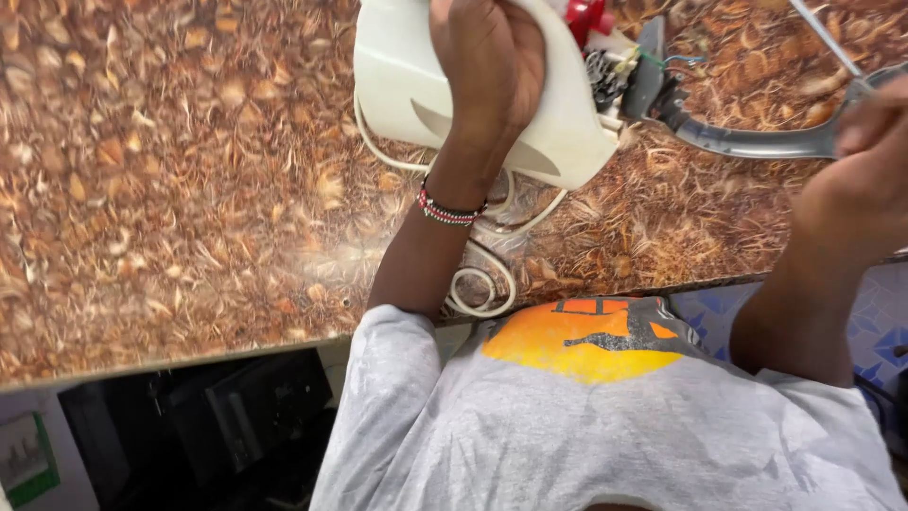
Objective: Soldering internal wires and using a screwdriver to repair an electronic appliance on a workbench.
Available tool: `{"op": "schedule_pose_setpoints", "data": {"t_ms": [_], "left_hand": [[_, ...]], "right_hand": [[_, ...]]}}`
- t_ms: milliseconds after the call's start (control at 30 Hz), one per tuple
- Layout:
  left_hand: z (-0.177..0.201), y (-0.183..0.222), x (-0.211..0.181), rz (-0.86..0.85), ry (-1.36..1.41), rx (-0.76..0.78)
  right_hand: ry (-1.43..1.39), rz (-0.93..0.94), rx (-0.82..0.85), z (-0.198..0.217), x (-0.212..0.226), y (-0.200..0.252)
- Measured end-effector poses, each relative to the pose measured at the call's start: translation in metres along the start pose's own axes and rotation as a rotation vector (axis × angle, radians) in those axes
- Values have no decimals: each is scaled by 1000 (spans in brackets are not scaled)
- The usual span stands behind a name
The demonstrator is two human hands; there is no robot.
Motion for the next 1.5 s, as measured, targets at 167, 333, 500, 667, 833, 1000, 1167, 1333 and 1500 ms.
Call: {"op": "schedule_pose_setpoints", "data": {"t_ms": [167, 333, 500, 667, 833, 1000, 1167, 1333, 1500], "left_hand": [[5, -6, 0, 25, -6, -142], [14, -13, 1, -57, 0, -108], [-10, -6, -9, -55, -27, -43], [-3, -10, -5, -52, -18, -72], [-6, -10, -7, -40, 14, -65], [-8, -7, -6, -34, 20, -40], [-13, -5, -7, -31, 37, -48], [3, -13, 3, -25, 53, -101], [6, -12, 3, 48, 98, -98]], "right_hand": [[-885, -284, 176, -34, 71, -63], [-839, -73, 449, -72, 58, -79], [-736, 263, 492, -54, 71, -116], [-678, 398, 705, -66, 67, -130], [-523, 550, 749, -73, 60, -140], [-80, 646, 807, -77, 65, -140], [-55, 667, 795, -77, 67, -141], [-92, 745, 629, -80, 48, -129], [121, 694, 324, -75, -10, -115]]}}
Point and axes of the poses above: each hand's wrist, its own y-axis away from the middle knuckle, its own z-axis out of the back of the hand, x = y × z, the point moved 3 cm from there along -y, towards the middle knuckle, and after that the axes turned 7 degrees about -y, right-handed, at the moved point
